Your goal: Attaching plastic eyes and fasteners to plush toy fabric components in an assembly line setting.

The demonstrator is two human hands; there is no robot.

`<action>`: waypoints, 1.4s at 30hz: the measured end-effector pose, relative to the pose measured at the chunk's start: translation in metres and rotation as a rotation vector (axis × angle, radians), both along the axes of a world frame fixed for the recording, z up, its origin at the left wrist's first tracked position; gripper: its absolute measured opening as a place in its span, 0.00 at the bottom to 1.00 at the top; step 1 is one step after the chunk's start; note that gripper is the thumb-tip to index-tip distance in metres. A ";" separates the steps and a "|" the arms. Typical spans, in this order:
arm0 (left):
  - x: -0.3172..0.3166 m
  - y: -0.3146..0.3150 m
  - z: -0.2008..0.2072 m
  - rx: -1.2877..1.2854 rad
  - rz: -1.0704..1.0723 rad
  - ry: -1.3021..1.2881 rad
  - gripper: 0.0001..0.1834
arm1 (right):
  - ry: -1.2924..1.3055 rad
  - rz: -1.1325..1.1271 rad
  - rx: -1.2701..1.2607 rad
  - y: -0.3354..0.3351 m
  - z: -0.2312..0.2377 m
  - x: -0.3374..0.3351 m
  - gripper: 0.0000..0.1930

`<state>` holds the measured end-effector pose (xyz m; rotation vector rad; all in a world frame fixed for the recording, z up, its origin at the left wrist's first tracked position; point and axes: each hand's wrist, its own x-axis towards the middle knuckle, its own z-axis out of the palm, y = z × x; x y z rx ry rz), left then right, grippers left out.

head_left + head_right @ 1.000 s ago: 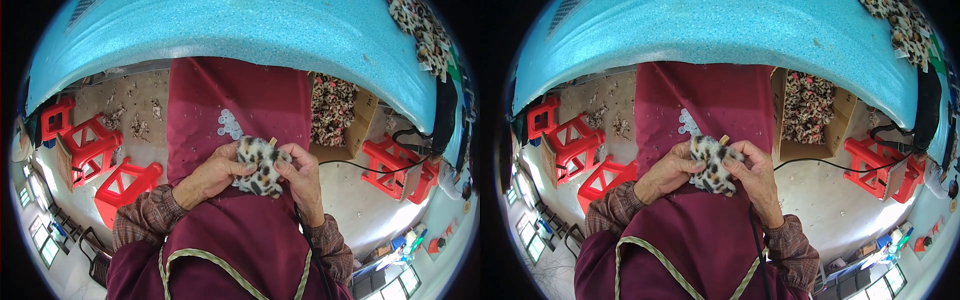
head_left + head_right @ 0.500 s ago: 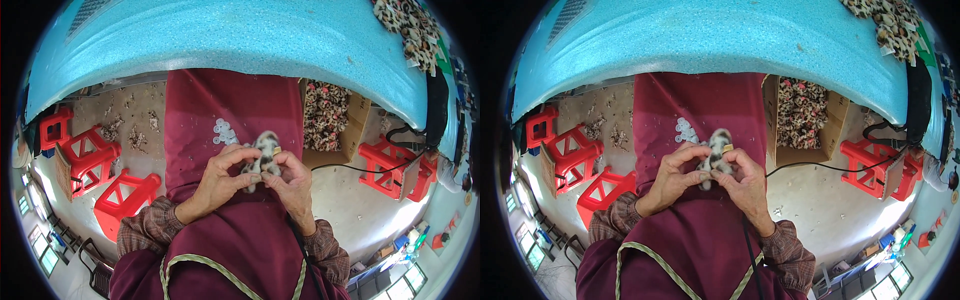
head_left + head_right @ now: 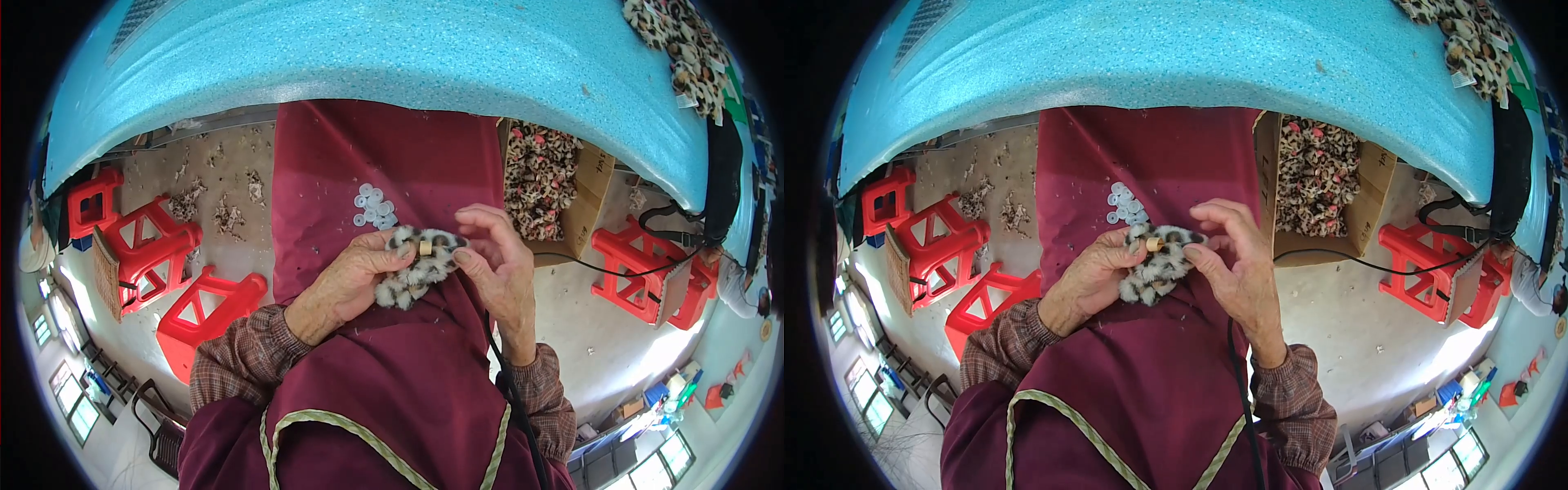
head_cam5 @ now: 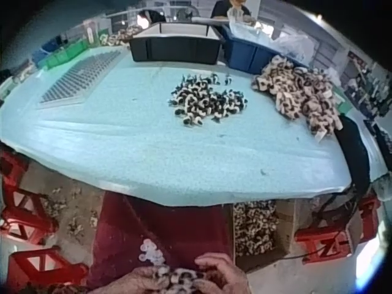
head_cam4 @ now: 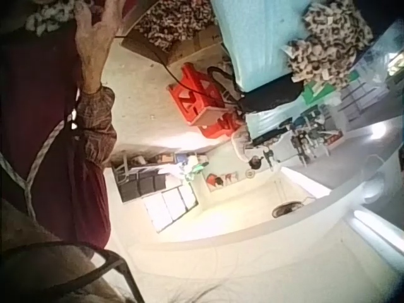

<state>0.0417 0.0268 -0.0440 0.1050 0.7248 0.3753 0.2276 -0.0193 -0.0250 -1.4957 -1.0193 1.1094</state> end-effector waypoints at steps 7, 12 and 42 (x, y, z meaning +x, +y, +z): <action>0.000 0.002 -0.009 -0.136 0.017 -0.160 0.17 | 0.098 0.129 -0.283 0.003 -0.003 -0.002 0.08; 0.001 -0.003 -0.018 -0.183 0.029 -0.195 0.18 | 0.097 0.103 -0.308 0.001 -0.002 -0.007 0.09; 0.010 0.006 0.006 -0.119 -0.051 -0.095 0.15 | 0.143 0.121 -0.286 0.007 0.001 -0.002 0.12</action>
